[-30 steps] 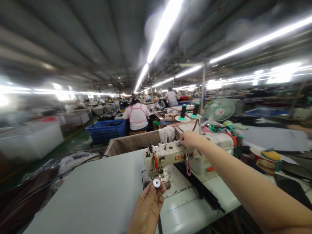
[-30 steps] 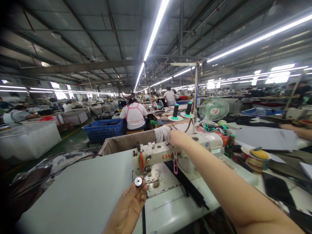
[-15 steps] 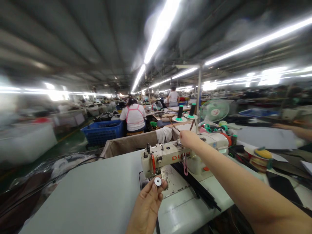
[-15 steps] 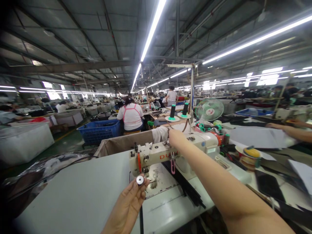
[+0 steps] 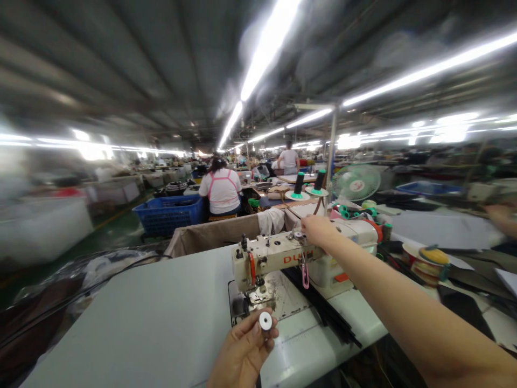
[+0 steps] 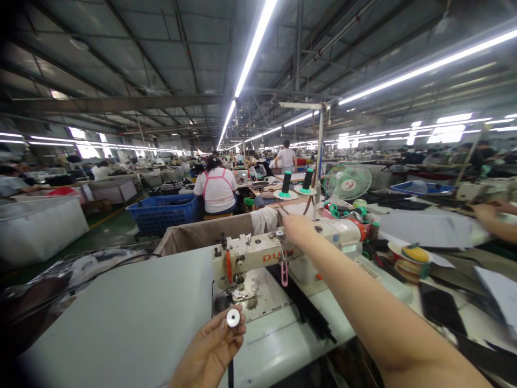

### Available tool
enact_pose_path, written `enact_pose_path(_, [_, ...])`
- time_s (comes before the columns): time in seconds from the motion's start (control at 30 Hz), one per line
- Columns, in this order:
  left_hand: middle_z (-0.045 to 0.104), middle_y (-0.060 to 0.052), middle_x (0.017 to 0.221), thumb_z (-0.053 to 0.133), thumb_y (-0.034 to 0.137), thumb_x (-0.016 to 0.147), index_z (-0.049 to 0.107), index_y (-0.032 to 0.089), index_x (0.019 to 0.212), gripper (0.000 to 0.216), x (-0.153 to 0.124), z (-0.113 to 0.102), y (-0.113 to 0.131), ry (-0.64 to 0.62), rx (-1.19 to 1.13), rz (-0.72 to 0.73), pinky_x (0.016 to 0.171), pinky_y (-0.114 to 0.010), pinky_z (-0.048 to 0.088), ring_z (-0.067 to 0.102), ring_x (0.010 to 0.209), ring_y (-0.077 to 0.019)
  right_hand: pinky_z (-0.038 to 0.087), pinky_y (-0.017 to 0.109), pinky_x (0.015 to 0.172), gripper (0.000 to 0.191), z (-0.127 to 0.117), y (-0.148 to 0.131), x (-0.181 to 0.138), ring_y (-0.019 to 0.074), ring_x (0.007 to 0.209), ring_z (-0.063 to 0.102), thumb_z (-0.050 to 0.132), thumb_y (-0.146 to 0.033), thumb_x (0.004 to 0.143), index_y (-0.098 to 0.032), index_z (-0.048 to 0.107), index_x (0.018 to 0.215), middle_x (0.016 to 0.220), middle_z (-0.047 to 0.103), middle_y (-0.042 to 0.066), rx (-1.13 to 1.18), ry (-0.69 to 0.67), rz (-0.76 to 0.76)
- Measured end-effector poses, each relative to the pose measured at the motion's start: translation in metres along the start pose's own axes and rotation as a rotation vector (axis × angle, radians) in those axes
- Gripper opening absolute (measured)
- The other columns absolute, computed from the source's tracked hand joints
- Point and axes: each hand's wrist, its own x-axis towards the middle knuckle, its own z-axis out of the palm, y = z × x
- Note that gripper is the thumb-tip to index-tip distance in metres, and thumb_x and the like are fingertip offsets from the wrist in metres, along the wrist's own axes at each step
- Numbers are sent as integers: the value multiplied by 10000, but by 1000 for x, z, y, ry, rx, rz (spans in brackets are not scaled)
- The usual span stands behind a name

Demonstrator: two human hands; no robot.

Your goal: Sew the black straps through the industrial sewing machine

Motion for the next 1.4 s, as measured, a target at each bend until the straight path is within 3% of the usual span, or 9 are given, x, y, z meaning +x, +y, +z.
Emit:
enact_pose_path(0.13, [757,-152,943,988,319,616,820,98,1031,499,-1,-2,1,-29,31,-12,771,-254,530,680,780,-154,562,482,965,319,-4,-17,-1,258,1124,666,664,-357,972,-166,653,1227,1288,668,106,-65,65,-102])
enact_pose_path(0.3, [759,-142,992,983,326,625,822,128,1040,488,-3,-9,0,17,21,-1,793,-251,527,678,810,-147,568,476,942,282,-12,-16,-2,242,1061,688,666,-368,970,-165,676,1166,1203,704,87,-163,77,-54])
enact_pose_path(0.5, [760,-161,1000,969,314,649,818,117,1054,475,0,-12,-8,-37,72,-60,783,-236,521,682,828,-155,559,463,958,250,-9,-23,-7,240,1080,683,658,-338,976,-150,683,1139,1190,710,89,-198,94,-149])
enact_pose_path(0.6, [759,-151,988,977,332,633,818,116,1046,493,-2,-9,-7,22,57,-21,793,-243,529,675,821,-151,578,455,921,240,-10,-21,-8,228,1020,703,671,-352,969,-156,694,1106,1142,726,74,-214,77,-95])
enact_pose_path(0.77, [763,-160,991,977,319,637,820,114,1033,472,-7,-3,-9,1,75,-10,776,-244,526,676,810,-158,530,501,1013,286,-7,-26,-8,269,1164,654,662,-334,973,-139,672,1182,1252,687,113,-203,132,-104])
enact_pose_path(0.93, [762,-157,1025,981,309,628,820,125,1042,481,-6,-12,-5,18,61,-26,822,-249,527,687,844,-160,586,449,911,274,-8,-24,-5,231,1033,698,671,-355,970,-159,677,1162,1191,709,85,-182,79,-92])
enact_pose_path(1.1, [754,-161,1034,954,287,676,816,125,1064,442,-3,-16,-4,-47,57,-85,798,-248,525,683,867,-166,521,503,1023,300,-7,-30,-8,275,1177,645,663,-342,971,-134,671,1188,1268,680,124,-180,128,-98])
enact_pose_path(1.27, [754,-151,1030,968,298,648,818,134,1055,463,0,-21,-7,-6,33,-64,803,-252,526,680,862,-162,574,459,933,278,-11,-29,-9,239,1056,692,674,-354,966,-153,680,1158,1201,706,94,-176,70,-77])
enact_pose_path(1.4, [753,-164,1042,964,272,658,812,122,1063,458,3,-26,-12,-25,33,-67,803,-258,524,682,858,-169,535,499,1003,318,-9,-31,-8,273,1150,658,679,-352,961,-132,669,1190,1260,681,124,-192,106,-57])
